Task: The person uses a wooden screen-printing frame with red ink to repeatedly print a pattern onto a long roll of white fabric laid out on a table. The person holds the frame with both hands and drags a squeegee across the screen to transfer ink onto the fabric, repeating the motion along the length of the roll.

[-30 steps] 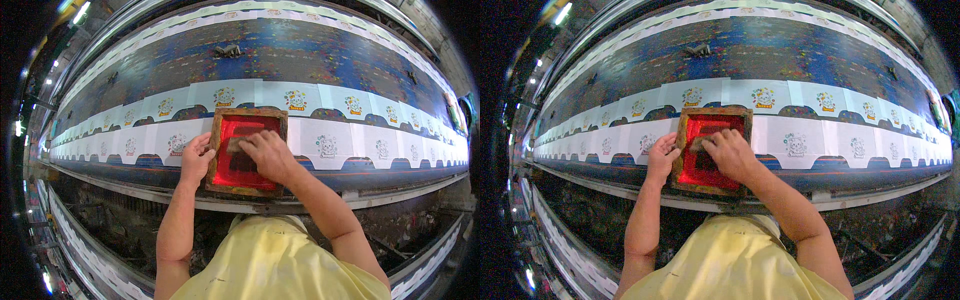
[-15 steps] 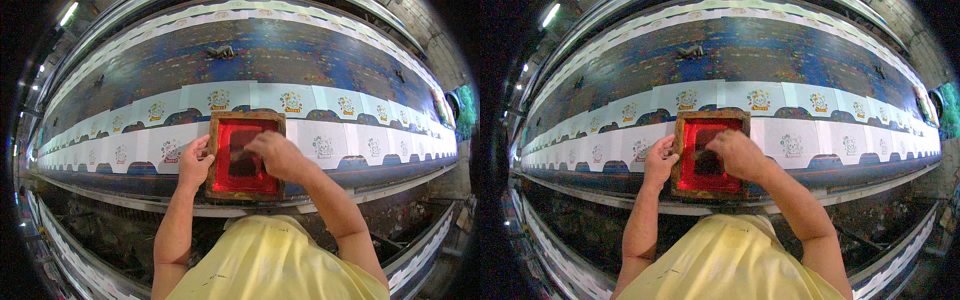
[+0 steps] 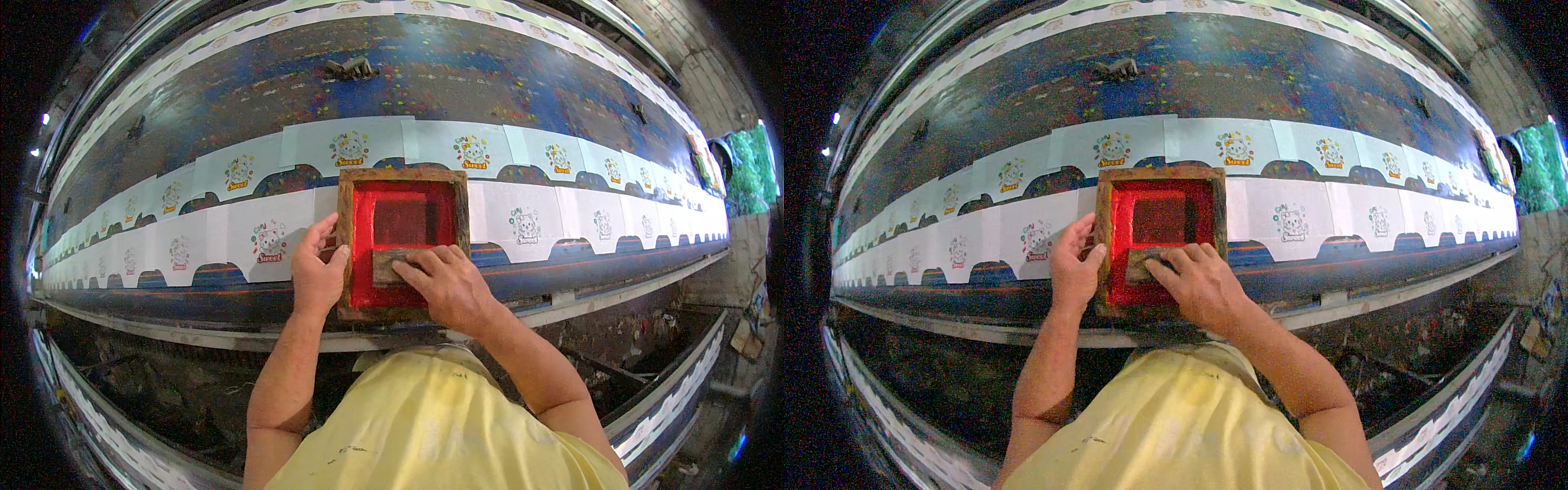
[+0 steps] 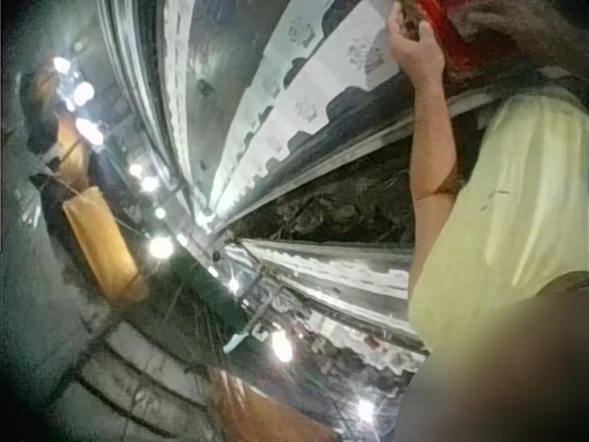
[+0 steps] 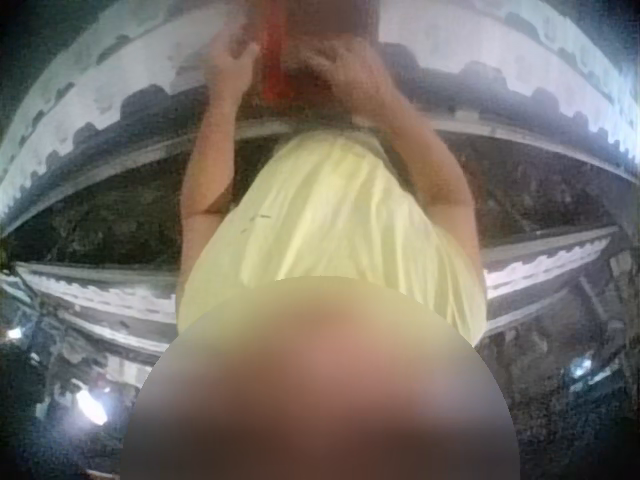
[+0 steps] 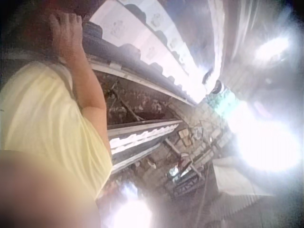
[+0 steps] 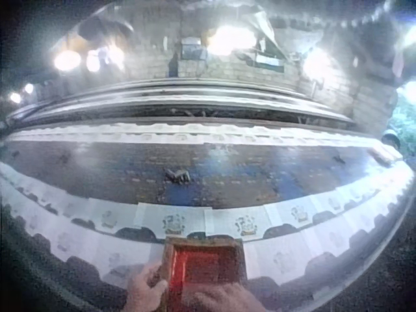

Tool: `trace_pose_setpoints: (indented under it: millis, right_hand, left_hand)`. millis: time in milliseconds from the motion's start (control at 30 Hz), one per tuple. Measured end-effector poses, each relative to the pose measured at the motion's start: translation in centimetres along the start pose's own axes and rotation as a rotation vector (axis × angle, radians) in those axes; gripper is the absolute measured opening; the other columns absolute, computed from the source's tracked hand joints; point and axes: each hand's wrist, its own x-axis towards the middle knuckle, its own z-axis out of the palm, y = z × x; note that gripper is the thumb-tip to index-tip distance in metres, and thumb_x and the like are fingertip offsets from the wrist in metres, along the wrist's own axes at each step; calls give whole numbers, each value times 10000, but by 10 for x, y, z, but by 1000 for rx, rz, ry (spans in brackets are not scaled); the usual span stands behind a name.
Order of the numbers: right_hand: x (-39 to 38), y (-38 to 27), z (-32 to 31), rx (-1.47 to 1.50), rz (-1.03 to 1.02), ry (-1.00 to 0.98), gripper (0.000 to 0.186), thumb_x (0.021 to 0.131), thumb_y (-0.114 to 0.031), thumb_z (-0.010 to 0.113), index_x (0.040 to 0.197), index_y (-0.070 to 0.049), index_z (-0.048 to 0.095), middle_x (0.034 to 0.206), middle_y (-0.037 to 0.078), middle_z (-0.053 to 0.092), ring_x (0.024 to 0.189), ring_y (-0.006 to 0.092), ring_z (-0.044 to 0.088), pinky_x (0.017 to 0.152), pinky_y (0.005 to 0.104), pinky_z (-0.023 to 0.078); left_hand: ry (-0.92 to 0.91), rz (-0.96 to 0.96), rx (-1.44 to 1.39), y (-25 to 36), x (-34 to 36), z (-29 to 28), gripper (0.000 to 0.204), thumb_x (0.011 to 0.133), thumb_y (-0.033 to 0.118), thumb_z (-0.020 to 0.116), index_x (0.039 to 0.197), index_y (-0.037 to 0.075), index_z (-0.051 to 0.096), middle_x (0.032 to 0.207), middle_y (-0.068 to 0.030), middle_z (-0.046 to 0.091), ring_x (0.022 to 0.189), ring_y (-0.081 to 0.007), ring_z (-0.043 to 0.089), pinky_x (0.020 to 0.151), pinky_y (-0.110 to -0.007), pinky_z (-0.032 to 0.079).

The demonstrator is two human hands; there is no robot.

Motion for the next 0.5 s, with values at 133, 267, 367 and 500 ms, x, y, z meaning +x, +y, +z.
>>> trace_pose_setpoints:
  millis: [133, 267, 367, 500]
  right_hand:
    - [-20, -22, -3, 33, 14, -22, 571, 904, -94, 742, 1475, -103, 735, 1350, 153, 719, 1230, 362, 688, 1062, 503, 550]
    - [-32, -30, -2, 96, 53, -44, 639, 835, -73, 818, 1468, -130, 750, 1401, 128, 712, 1305, 363, 679, 1125, 520, 555]
    - [-43, -32, -4, 189, 83, -47, 624, 846, -98, 874, 1457, -145, 757, 1434, 123, 708, 1357, 364, 665, 1159, 529, 551]
    - [-72, -24, -12, 229, 133, 166, 547, 906, -142, 912, 1433, -147, 765, 1484, 136, 695, 1435, 372, 632, 1184, 535, 546]
  left_hand:
    - [8, -19, -43, -2, -11, 6, 592, 987, -79, 771, 1561, 21, 666, 1578, -183, 698, 1474, -306, 666, 1276, -436, 495]
    - [25, 202, 265, -5, -25, 8, 588, 943, -79, 760, 1517, 35, 707, 1610, -212, 672, 1516, -336, 639, 1312, -440, 462]
    - [28, 240, 323, -9, -28, 6, 586, 891, -75, 763, 1462, 55, 755, 1623, -247, 657, 1542, -359, 618, 1323, -451, 447]
    - [61, 201, 193, -9, -24, 9, 508, 854, -74, 753, 1343, 51, 807, 1637, -279, 642, 1543, -376, 617, 1305, -459, 460]
